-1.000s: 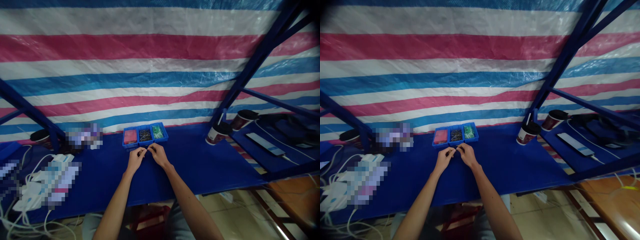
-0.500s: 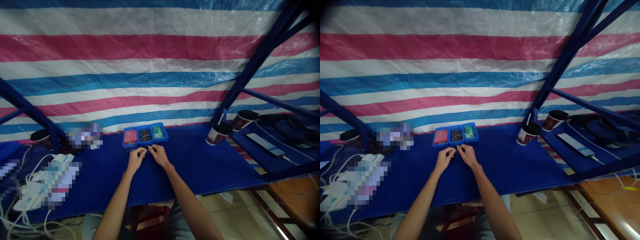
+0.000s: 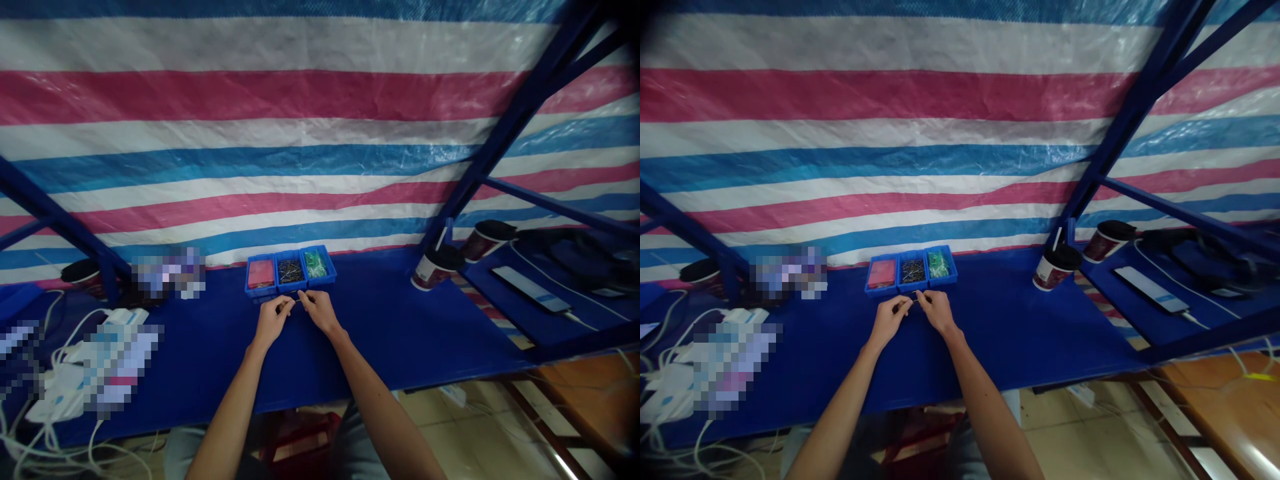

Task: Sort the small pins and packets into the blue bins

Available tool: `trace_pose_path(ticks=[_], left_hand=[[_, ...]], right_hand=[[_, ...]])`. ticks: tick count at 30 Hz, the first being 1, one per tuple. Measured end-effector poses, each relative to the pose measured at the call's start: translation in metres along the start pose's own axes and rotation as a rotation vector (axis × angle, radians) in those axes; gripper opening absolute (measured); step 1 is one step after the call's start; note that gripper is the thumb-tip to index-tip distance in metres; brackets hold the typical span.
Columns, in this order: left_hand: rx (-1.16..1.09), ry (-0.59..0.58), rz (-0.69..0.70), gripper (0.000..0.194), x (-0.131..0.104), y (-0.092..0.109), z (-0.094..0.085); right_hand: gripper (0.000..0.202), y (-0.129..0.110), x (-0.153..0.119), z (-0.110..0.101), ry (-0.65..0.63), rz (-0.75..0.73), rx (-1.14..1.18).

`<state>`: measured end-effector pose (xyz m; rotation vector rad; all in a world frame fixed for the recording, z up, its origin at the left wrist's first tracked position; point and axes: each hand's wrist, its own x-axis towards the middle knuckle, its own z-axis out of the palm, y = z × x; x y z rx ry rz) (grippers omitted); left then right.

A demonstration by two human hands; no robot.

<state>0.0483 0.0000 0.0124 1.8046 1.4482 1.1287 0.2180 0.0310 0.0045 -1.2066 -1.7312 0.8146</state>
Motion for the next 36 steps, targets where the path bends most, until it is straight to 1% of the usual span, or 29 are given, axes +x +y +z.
trace_pose_path(ticks=[6,18,26,30,36], left_hand=[[-0.003,-0.004,0.007,0.033,-0.0002,0.0027,-0.0007],[-0.025,0.009,0.006,0.034,0.0001,-0.0024,-0.0001],[-0.035,0.030,-0.020,0.033,0.0006,0.0005,-0.0022],[-0.019,0.046,-0.028,0.036,0.0011,0.0013,-0.0028],[-0.033,0.105,-0.032,0.036,0.0005,0.0007,-0.0030]], right_hand=[[0.054,-0.0006,-0.0001,-0.0006,0.017,-0.007,0.052],[0.049,0.0004,-0.0002,0.0001,0.009,-0.032,0.098],[0.039,0.0015,-0.0001,-0.0010,-0.016,-0.024,0.107],[0.033,0.0015,0.0000,-0.0012,-0.025,0.004,0.124],[0.025,0.0011,0.0005,0.0002,-0.026,0.014,0.141]])
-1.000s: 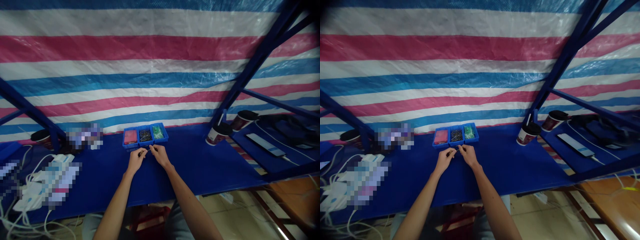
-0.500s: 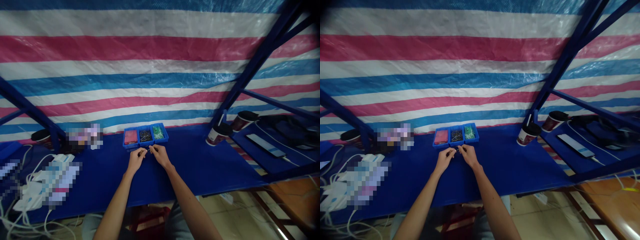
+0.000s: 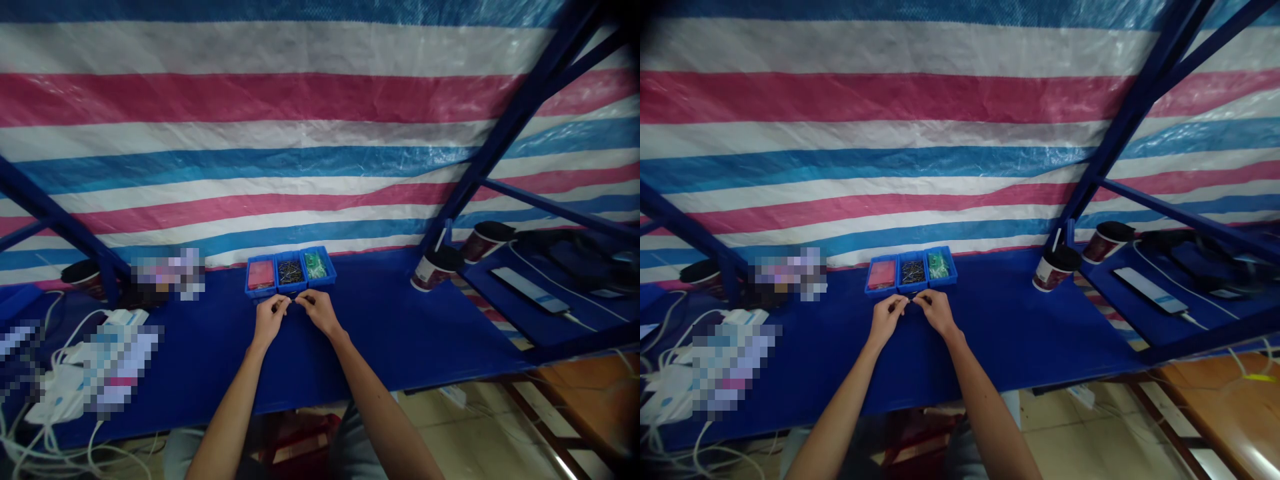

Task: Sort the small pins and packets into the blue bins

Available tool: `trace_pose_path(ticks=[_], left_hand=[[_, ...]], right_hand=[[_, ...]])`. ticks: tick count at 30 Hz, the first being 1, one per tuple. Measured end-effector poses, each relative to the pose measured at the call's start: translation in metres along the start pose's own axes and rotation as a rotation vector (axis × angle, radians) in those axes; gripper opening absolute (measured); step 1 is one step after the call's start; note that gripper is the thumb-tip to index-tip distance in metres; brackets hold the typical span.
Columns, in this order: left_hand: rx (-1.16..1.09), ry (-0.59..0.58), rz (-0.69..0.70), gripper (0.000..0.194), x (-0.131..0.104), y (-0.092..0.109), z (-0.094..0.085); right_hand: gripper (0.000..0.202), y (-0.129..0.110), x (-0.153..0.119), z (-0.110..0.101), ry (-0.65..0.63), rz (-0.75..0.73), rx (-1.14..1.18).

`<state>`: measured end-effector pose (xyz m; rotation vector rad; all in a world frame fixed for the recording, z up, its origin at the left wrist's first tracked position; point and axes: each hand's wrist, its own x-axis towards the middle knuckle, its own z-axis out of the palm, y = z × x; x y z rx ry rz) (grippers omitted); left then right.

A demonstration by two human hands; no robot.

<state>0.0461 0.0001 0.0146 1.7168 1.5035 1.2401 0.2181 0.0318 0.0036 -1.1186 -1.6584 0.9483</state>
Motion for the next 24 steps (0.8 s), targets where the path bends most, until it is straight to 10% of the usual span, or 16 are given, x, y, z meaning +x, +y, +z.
trace_pose_path(ticks=[11,17,24], left_hand=[[0.020,0.077,-0.012,0.037,-0.002,0.000,0.001],[0.170,0.335,-0.095,0.038,0.000,-0.008,0.000],[0.360,0.189,-0.173,0.028,0.003,-0.014,0.006]], right_hand=[[0.016,-0.007,-0.001,-0.002,0.068,-0.090,-0.085],[0.022,-0.022,-0.003,-0.008,0.314,-0.165,-0.081],[0.028,-0.040,0.026,-0.012,0.433,-0.220,-0.168]])
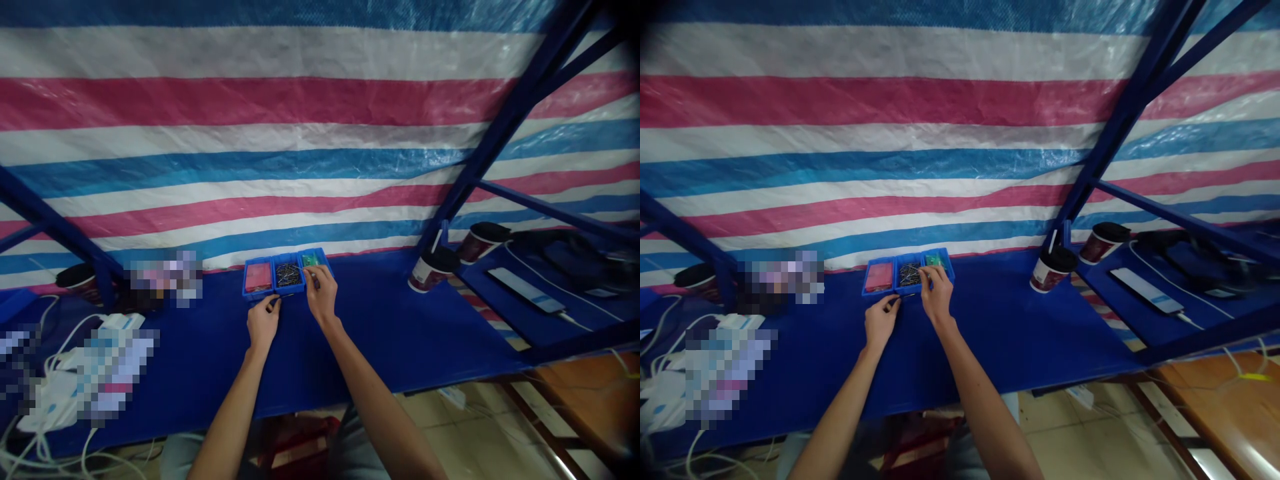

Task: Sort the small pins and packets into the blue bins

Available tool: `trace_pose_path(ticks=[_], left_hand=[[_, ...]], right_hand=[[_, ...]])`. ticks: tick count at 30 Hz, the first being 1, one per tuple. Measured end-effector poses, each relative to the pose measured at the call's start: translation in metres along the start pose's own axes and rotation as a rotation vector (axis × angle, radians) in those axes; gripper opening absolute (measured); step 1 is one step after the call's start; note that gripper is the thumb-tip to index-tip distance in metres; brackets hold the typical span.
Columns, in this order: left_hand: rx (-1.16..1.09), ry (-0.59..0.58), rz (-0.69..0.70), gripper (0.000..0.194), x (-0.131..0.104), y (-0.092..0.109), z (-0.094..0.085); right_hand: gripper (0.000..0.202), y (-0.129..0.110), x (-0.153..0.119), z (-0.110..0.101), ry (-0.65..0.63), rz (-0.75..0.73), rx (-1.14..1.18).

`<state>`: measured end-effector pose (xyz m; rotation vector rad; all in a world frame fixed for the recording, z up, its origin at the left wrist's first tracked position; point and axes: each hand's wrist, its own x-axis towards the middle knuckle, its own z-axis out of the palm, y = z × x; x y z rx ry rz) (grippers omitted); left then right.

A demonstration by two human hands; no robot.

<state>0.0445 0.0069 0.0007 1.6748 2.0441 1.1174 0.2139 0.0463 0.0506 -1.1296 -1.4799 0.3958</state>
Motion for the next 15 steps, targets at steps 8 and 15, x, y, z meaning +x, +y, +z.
trace_pose_path(ticks=[8,15], left_hand=[[0.264,-0.148,-0.027,0.030,-0.002,0.016,-0.004],[0.347,-0.160,0.013,0.027,-0.004,0.018,-0.003]], right_hand=[[0.030,0.027,-0.019,0.003,-0.199,-0.041,-0.162],[0.027,0.036,-0.033,0.002,-0.324,-0.038,-0.129]])
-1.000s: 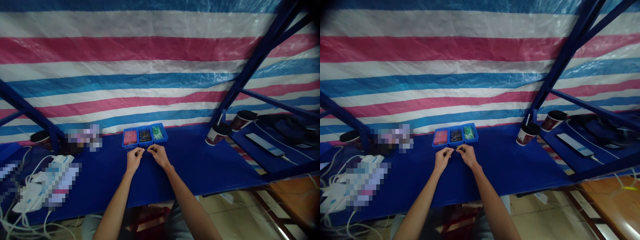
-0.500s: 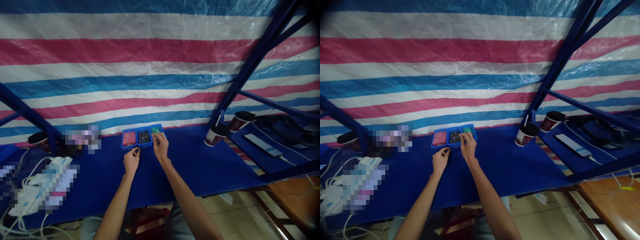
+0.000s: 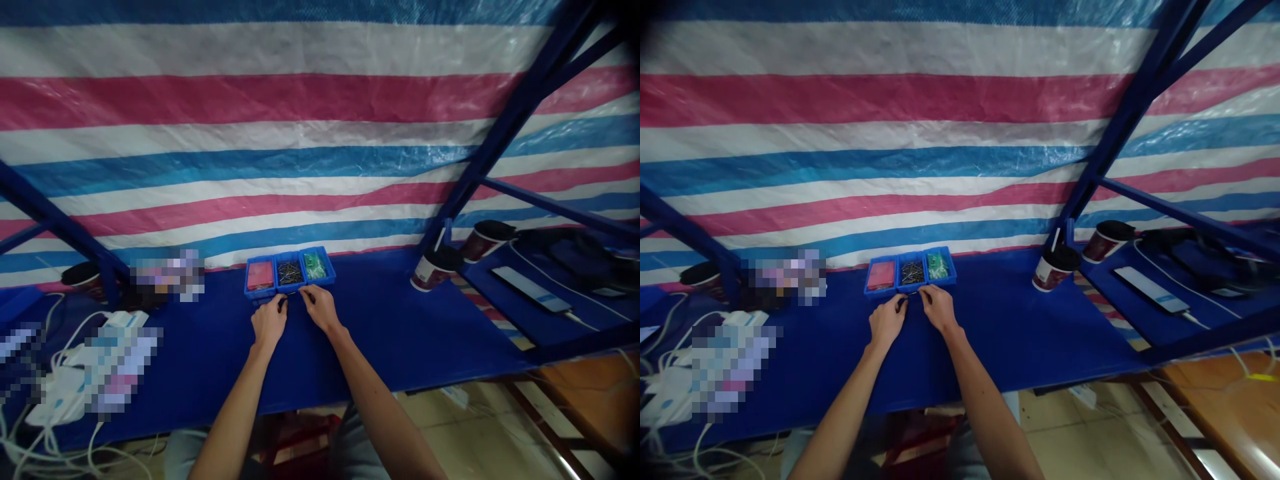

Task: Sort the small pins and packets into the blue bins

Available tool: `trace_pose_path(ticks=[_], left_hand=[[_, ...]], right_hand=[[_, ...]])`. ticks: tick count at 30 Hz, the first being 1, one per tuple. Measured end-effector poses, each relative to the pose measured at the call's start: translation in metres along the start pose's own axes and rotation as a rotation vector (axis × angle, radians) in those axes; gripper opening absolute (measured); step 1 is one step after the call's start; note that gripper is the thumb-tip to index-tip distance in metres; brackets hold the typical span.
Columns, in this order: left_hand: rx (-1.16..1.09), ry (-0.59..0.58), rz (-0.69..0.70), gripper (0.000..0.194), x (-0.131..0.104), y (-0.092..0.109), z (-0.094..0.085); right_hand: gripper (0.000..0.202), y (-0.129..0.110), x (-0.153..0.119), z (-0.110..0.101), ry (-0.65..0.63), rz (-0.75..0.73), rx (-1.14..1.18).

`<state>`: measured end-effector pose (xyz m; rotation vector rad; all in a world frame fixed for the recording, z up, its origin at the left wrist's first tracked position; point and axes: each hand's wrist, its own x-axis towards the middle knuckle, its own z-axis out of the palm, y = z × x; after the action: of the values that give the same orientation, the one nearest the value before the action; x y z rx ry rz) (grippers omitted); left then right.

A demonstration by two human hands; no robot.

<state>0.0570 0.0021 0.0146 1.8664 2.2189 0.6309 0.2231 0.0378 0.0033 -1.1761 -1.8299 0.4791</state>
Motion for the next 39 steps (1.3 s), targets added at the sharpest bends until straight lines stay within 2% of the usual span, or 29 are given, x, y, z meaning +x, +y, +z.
trace_pose_path(ticks=[4,15,21,27,32,39], left_hand=[[-0.019,0.001,0.018,0.023,-0.0012,-0.0019,0.0009],[0.052,-0.036,0.008,0.037,-0.0007,-0.0007,0.0020],[0.075,-0.055,0.009,0.032,-0.0025,0.0033,-0.0019],[0.121,-0.097,-0.018,0.028,-0.0028,0.0056,-0.0032],[0.141,-0.121,0.031,0.027,-0.0019,0.0039,-0.0028],[0.065,-0.122,0.133,0.024,-0.0014,-0.0023,0.0010]], right_hand=[[0.024,0.0023,0.0011,0.0023,-0.042,-0.009,0.004],[0.021,0.0044,0.0000,0.0032,-0.098,0.000,0.005],[0.021,0.0058,0.0002,0.0047,-0.126,-0.002,-0.028],[0.016,0.0056,0.0011,0.0054,-0.240,0.024,-0.126],[0.015,0.0048,0.0000,0.0063,-0.288,0.004,-0.181],[0.013,0.0056,-0.0016,0.0075,-0.275,-0.044,-0.180]])
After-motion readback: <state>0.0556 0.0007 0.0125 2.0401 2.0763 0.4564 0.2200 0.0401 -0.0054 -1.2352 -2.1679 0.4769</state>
